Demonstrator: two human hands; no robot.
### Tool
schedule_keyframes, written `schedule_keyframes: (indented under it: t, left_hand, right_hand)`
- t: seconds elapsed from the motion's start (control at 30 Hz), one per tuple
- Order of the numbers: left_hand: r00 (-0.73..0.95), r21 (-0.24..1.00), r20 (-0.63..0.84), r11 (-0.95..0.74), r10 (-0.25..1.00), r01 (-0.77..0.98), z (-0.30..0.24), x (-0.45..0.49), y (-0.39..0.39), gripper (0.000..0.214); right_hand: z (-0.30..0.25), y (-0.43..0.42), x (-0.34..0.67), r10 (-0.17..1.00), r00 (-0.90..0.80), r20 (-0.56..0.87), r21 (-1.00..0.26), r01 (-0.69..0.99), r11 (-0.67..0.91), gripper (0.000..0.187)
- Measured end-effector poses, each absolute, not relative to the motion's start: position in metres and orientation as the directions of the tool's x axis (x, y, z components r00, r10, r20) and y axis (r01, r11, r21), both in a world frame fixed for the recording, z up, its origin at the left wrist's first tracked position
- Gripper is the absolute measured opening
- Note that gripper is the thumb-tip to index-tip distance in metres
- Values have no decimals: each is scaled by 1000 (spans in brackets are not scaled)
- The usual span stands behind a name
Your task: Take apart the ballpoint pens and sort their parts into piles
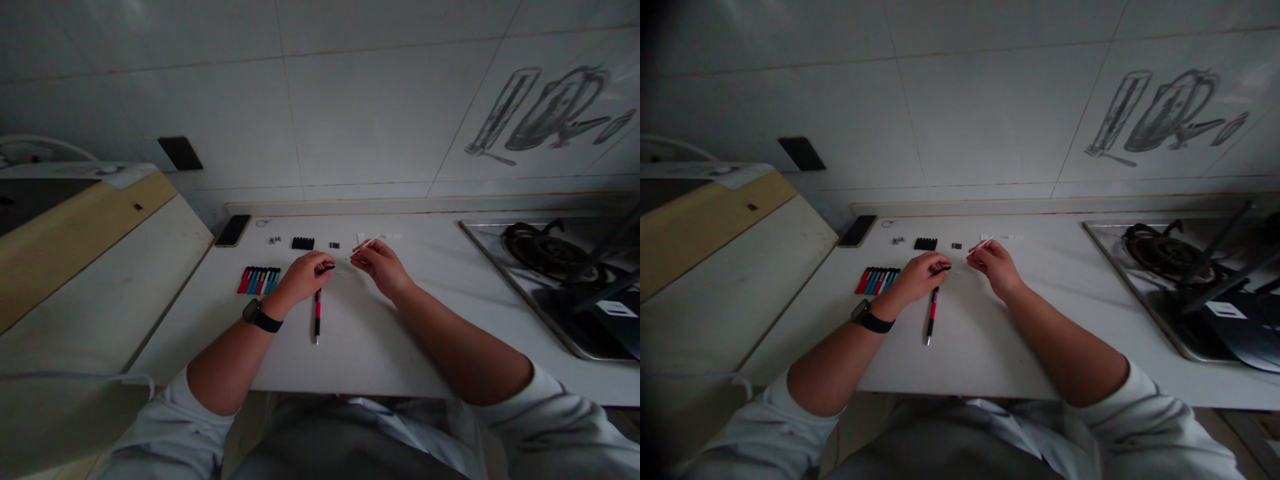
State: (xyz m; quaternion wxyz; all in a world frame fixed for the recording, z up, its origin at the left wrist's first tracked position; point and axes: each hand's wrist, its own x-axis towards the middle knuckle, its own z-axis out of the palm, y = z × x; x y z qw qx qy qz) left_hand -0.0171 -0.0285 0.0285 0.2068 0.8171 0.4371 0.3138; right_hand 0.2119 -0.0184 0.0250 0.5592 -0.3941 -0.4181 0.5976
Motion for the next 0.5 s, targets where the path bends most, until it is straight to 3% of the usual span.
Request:
schedule_keyframes:
  t: [0.1,0.2,0.27,0.33,0.5]
  left_hand:
    - [421,578,335,-537,843,614,27,-19,-27,18]
    - [444,555,338,-557,830,619,28,-20,-27,17]
    - [464,544,339,-573,818,613,29,-20,-28,17]
    - [473,535,336,-578,815,616,30,-19,-29,17]
    - [471,518,334,-576,817,633,28,-19,-28,18]
  right_hand:
    - [26,-1,234,997,-7,74,-986,-153,72,30]
    - [22,16,258,986,69,154,-968,209,136,27]
    - [18,24,269,967,92,237,-845,511,159,26]
    - [13,29,274,953,87,290,-695,704,147,26]
    - [5,39,268,965,99,242,-562,825,56,21]
